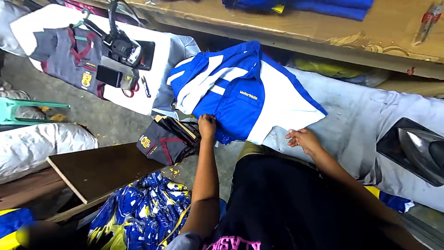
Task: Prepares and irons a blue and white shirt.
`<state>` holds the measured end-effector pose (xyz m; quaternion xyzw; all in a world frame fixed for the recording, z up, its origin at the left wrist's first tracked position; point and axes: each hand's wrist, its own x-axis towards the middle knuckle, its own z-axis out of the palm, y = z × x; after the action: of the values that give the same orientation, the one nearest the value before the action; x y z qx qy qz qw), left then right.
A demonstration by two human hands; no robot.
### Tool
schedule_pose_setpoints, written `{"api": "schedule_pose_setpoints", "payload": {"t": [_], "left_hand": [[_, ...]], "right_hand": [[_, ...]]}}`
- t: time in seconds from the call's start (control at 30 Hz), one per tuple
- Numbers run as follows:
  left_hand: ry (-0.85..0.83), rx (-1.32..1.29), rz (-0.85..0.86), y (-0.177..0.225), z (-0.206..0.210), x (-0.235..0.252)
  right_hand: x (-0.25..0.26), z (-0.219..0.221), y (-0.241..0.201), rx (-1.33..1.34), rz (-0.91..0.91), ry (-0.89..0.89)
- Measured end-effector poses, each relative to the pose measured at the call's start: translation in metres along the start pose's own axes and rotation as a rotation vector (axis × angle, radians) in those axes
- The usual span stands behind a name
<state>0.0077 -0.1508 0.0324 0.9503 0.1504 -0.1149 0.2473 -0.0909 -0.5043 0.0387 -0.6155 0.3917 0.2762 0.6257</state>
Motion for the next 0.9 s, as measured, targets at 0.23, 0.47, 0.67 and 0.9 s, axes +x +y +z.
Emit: {"api": "schedule_pose_setpoints", "payload": {"t": [0.23,0.47,0.67,0.9], "left_hand": [[-0.012,0.025,0.002,0.000,-0.007,0.000],[0.022,0.054,-0.050,0.016,-0.028,0.006],[0.075,0.086,-0.096,0.012,-0.009,0.020],[0.155,0.108,-0.129,0.019,-0.021,0.035]], "right_hand": [[-0.002,0.002,0.006,0.189,-0.098,-0.021],[0.009,0.001,0.015,0.046,0.033,0.017],[0.013,0.001,0.004,-0.182,0.057,0.045],[0.013,-0.004,0.007,-0.310,0.093,-0.005]]}}
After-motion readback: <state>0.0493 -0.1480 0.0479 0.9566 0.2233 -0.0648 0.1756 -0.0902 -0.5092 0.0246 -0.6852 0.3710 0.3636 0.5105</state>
